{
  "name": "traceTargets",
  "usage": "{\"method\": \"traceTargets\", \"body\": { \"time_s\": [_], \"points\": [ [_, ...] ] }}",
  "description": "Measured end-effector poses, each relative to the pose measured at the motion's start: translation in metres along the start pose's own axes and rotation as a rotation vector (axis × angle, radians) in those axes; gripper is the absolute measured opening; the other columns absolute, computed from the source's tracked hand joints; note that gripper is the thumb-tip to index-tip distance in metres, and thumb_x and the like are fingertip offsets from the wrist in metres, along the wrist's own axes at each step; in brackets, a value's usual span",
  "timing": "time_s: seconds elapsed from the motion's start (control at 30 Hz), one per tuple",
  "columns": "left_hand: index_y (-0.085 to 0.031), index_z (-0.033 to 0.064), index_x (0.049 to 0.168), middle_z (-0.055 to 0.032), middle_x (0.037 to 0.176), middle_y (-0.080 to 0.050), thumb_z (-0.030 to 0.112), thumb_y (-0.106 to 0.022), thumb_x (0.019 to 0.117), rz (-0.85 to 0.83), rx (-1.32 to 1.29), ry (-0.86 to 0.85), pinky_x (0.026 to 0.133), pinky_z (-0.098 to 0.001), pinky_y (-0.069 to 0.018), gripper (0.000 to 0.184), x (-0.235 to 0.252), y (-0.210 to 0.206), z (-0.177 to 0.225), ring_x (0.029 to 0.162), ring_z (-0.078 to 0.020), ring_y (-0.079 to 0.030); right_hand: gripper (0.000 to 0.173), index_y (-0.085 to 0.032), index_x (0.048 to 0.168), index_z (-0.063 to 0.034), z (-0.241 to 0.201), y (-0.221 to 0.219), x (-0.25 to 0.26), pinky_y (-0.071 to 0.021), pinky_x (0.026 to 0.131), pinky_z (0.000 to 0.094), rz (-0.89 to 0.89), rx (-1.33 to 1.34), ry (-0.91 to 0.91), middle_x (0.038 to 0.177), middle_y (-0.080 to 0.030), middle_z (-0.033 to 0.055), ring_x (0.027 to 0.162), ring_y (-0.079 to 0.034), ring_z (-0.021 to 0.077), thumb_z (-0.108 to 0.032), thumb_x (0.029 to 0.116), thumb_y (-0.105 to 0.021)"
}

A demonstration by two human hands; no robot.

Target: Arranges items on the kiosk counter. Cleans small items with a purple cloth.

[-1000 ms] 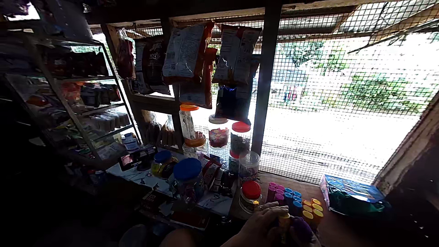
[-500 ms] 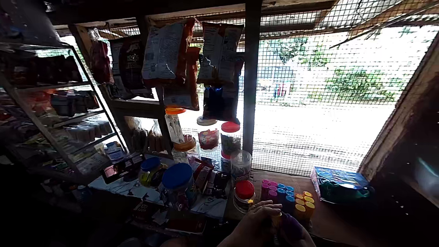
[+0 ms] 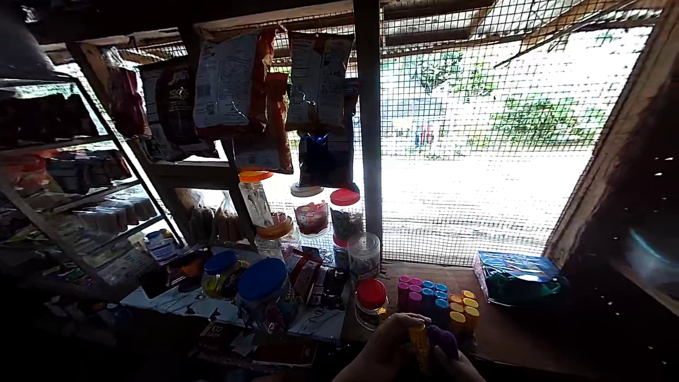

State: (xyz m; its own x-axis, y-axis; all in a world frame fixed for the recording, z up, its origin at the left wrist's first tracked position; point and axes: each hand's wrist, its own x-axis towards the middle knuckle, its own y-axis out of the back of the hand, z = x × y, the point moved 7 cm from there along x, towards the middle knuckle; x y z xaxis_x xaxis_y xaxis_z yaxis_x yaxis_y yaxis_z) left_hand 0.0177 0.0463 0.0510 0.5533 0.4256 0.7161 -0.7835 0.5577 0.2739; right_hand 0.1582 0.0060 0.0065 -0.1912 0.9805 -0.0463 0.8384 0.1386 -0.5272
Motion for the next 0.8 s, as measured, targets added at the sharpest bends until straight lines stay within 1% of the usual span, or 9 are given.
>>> {"method": "traceTargets", "body": {
  "time_s": [0.07,0.17,0.27,0.33,0.4,0.5,0.6,0.73,0.8],
  "points": [
    [-0.052,0.0007,0.135,-0.0159,0.137,-0.060,0.010,-0.055,0.1034,-0.031,-0.031,0.026,0.111,-0.0387,-0.0460,0.033,0.001,0.001,-0.002,0.130,-0.0203,-0.057,0.029,-0.068,0.103,-0.0173,0.002,0.002,0.001,-0.0610,0.079,0.0288,-0.038,-0.004,-0.020,0.089,-0.076,-0.0014,0.082,-0.073,0.0075,-0.034,0.0830,-0.082],
    [-0.058,0.0017,0.132,-0.0158,0.134,-0.062,0.012,-0.060,0.1010,-0.035,0.068,0.039,0.112,-0.0404,-0.0447,0.033,0.000,0.006,-0.003,0.130,-0.0219,-0.056,0.027,-0.069,0.103,-0.0159,0.002,0.005,0.003,-0.0608,0.080,0.0296,-0.035,-0.038,0.010,0.090,-0.076,-0.0010,0.083,-0.072,0.0079,-0.026,0.0822,-0.082],
    [-0.068,0.0084,0.120,-0.0087,0.127,-0.068,0.020,-0.072,0.0954,0.008,0.176,0.013,0.113,-0.0390,-0.0438,0.027,0.002,0.014,0.001,0.128,-0.0190,-0.058,0.022,-0.070,0.103,-0.0171,0.001,0.003,0.004,-0.0596,0.082,0.0284,-0.068,-0.088,0.029,0.093,-0.076,-0.0034,0.086,-0.071,0.0061,-0.014,0.0831,-0.077],
    [-0.070,0.0089,0.110,-0.0070,0.121,-0.070,0.022,-0.071,0.0960,-0.004,0.198,-0.025,0.115,-0.0395,-0.0406,0.020,0.004,0.016,0.006,0.128,-0.0191,-0.058,0.026,-0.071,0.104,-0.0196,0.002,0.000,0.003,-0.0585,0.083,0.0267,-0.125,-0.117,0.020,0.095,-0.076,-0.0060,0.088,-0.070,0.0039,-0.010,0.0810,-0.078],
    [-0.069,0.0063,0.107,-0.0087,0.117,-0.072,0.021,-0.068,0.0980,-0.047,0.185,-0.043,0.118,-0.0415,-0.0372,0.017,0.004,0.014,0.008,0.128,-0.0211,-0.059,0.030,-0.072,0.107,-0.0213,0.002,-0.004,0.002,-0.0575,0.085,0.0256,-0.189,-0.131,0.012,0.098,-0.075,-0.0081,0.091,-0.069,0.0022,-0.011,0.0803,-0.079],
    [-0.065,0.0052,0.110,-0.0110,0.122,-0.071,0.021,-0.061,0.1023,-0.113,0.146,-0.014,0.122,-0.0475,-0.0317,0.018,0.002,0.011,0.006,0.132,-0.0233,-0.058,0.033,-0.070,0.112,-0.0208,0.006,-0.004,0.004,-0.0567,0.088,0.0263,-0.236,-0.139,0.000,0.102,-0.075,-0.0085,0.095,-0.068,0.0022,-0.012,0.0813,-0.079],
    [-0.063,0.0029,0.113,-0.0134,0.125,-0.070,0.017,-0.057,0.1039,-0.139,0.083,0.018,0.123,-0.0511,-0.0267,0.018,0.000,0.008,0.005,0.135,-0.0248,-0.055,0.032,-0.072,0.110,-0.0208,0.009,-0.003,0.007,-0.0571,0.087,0.0265,-0.237,-0.138,0.001,0.101,-0.075,-0.0080,0.094,-0.069,0.0026,-0.014,0.0799,-0.080],
    [-0.062,0.0002,0.113,-0.0163,0.128,-0.068,0.016,-0.052,0.1058,-0.181,0.001,0.021,0.124,-0.0548,-0.0233,0.020,-0.004,0.004,0.004,0.138,-0.0286,-0.052,0.047,-0.067,0.126,-0.0138,0.012,-0.003,0.010,-0.0563,0.092,0.0285,-0.300,-0.093,0.020,0.110,-0.073,-0.0038,0.100,-0.068,0.0060,-0.016,0.0813,-0.081],
    [-0.061,0.0004,0.114,-0.0163,0.129,-0.067,0.015,-0.052,0.1056,-0.191,-0.001,0.017,0.124,-0.0544,-0.0237,0.019,-0.005,0.006,0.003,0.139,-0.0287,-0.051,0.042,-0.069,0.121,-0.0164,0.011,-0.006,0.009,-0.0565,0.091,0.0283,-0.308,-0.089,0.029,0.107,-0.074,-0.0045,0.099,-0.068,0.0056,-0.014,0.0810,-0.080]
  ]
}}
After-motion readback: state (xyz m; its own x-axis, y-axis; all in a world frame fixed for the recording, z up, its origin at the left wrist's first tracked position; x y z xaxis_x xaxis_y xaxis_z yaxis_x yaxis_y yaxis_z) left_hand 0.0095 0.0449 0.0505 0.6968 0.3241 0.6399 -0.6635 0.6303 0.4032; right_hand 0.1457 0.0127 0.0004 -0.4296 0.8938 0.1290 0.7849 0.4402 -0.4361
